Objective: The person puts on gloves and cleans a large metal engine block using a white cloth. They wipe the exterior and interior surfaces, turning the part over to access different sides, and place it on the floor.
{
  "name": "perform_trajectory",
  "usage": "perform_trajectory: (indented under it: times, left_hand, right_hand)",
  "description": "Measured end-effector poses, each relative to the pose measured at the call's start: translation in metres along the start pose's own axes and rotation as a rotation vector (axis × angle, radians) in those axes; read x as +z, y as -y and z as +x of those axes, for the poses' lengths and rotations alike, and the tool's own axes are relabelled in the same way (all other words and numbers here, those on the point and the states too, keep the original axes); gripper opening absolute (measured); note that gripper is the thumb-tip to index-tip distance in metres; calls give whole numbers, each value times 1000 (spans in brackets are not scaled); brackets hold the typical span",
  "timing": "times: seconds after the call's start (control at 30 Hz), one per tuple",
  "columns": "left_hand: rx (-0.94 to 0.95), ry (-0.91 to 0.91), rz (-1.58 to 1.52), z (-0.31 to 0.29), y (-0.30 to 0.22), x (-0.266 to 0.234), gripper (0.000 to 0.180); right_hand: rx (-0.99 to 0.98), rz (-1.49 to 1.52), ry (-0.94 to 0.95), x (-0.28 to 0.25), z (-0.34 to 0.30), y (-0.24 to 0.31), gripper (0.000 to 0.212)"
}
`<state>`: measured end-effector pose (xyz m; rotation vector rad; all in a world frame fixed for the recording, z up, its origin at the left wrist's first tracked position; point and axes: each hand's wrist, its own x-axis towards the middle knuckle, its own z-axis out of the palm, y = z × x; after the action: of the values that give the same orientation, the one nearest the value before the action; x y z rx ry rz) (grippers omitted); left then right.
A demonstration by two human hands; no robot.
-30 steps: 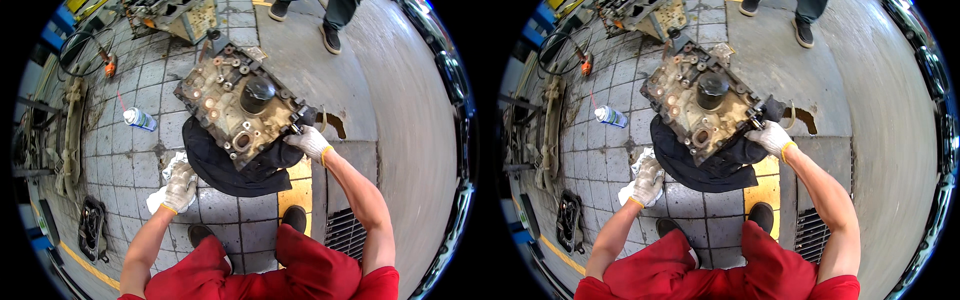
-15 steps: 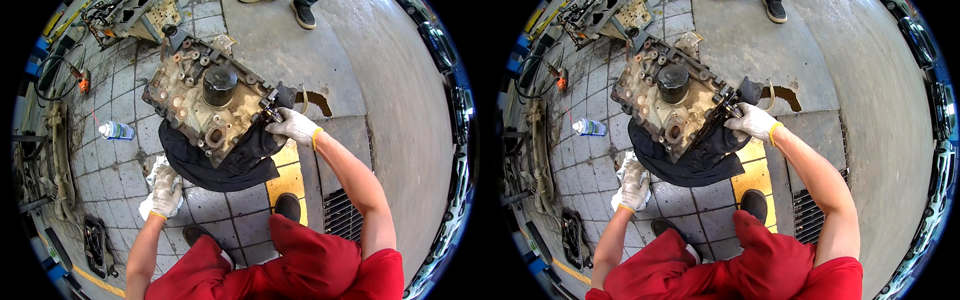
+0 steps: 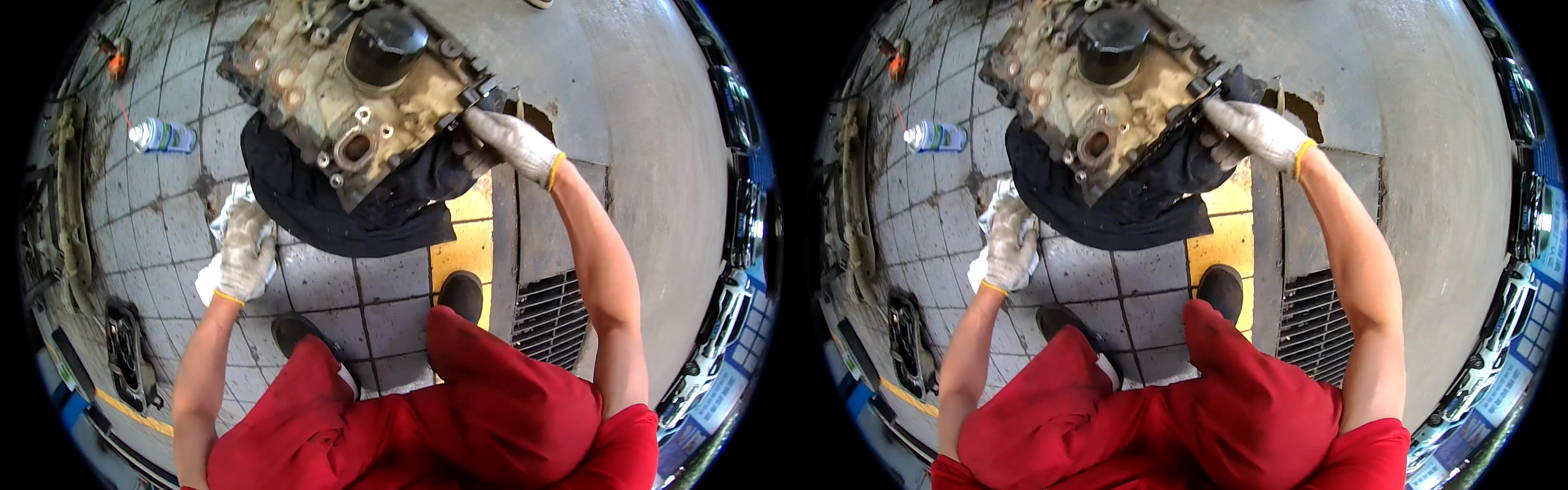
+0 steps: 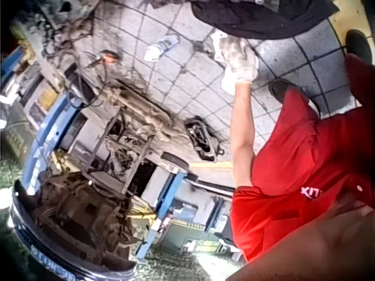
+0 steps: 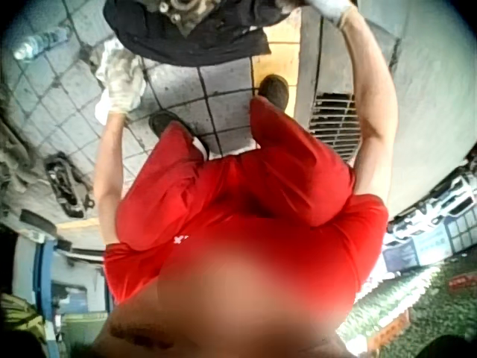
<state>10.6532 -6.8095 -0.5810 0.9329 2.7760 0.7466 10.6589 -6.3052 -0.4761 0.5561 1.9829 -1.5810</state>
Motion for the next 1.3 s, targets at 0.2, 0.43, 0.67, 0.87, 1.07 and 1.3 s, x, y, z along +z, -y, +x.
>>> perform_trajectory:
  times: [0.2, 0.43, 0.67, 0.87, 1.07, 1.3]
  left_hand:
    - [-20, 19, -23, 1, 1, -1, 48]
    - [-9, 16, 4, 1, 0, -5, 47]
    - [-99, 82, -75, 18, -5, -34, 39]
    - [-113, -246, -214, 92, -30, -91, 35]
    - [-65, -330, -369, 179, -56, -159, 40]
    - [-143, -370, -408, 246, -35, -185, 54]
  right_hand:
    - [-3, -105, -70, 1, -6, 2, 80]
    - [34, -420, -151, 25, -2, 18, 58]
    - [34, -113, -57, 19, 9, 7, 39]
    - [59, 27, 0, 15, 14, 11, 38]
    - [78, 192, 70, 14, 16, 11, 36]
    - [109, 368, 92, 13, 17, 4, 25]
